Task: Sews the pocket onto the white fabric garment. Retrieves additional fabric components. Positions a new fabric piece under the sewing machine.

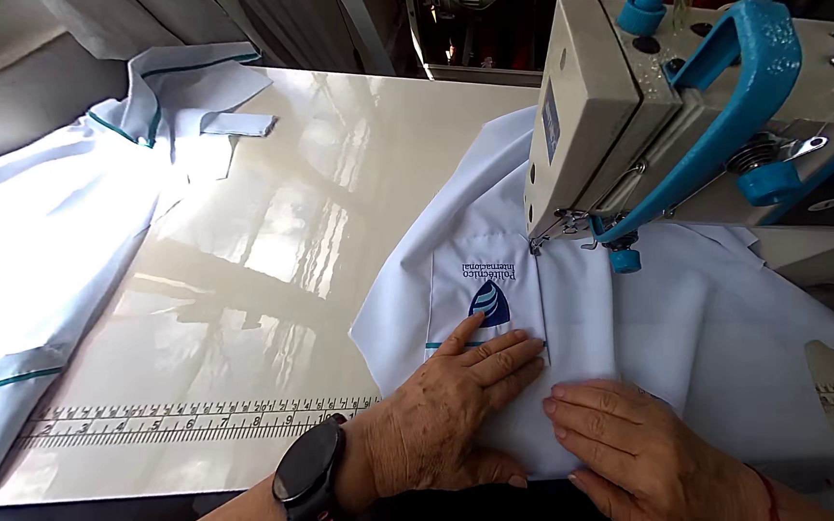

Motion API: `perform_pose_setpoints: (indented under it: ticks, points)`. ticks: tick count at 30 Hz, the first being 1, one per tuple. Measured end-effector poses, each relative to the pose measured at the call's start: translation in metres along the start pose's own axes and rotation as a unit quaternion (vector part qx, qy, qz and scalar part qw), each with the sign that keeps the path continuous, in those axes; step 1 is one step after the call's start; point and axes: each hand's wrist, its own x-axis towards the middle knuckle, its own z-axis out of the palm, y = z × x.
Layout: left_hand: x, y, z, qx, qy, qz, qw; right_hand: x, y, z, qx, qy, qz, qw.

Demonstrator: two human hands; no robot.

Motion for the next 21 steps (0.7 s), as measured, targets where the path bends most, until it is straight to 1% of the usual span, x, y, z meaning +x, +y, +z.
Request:
perform_pose_setpoints:
  ticks: [3,5,7,9,11,17,19,21]
  points:
    - [0.001,0.000,-0.001,-0.011,0.003,-0.003,1.000,0.003,0.008,-0.003,0.033,0.007,-0.008,0.999]
    - [0.000,0.001,-0.001,-0.003,0.001,-0.003,1.000,0.002,0.009,-0.001,0.004,0.016,0.019,1.000]
    - [-0.001,-0.001,0.002,0.020,0.017,-0.001,1.000,0.000,0.011,0.003,-0.041,0.006,0.061,0.997]
    - [-0.002,-0.005,0.006,0.036,0.032,0.005,0.999,-0.001,0.012,0.003,-0.056,-0.012,0.074,0.996]
    - [-0.002,-0.005,0.006,0.034,0.028,0.004,0.999,-0.002,0.010,0.000,-0.051,-0.025,0.072,0.996]
    - [-0.002,-0.004,0.004,0.017,0.021,-0.003,1.000,-0.002,0.010,-0.004,-0.026,-0.022,0.064,0.997]
    - [0.000,-0.006,0.002,0.018,0.018,-0.007,1.000,0.000,0.015,-0.004,-0.024,-0.020,0.062,0.998]
    - [0.006,-0.011,-0.002,0.020,0.008,-0.014,1.000,0.000,0.026,0.000,-0.032,0.003,0.050,0.998]
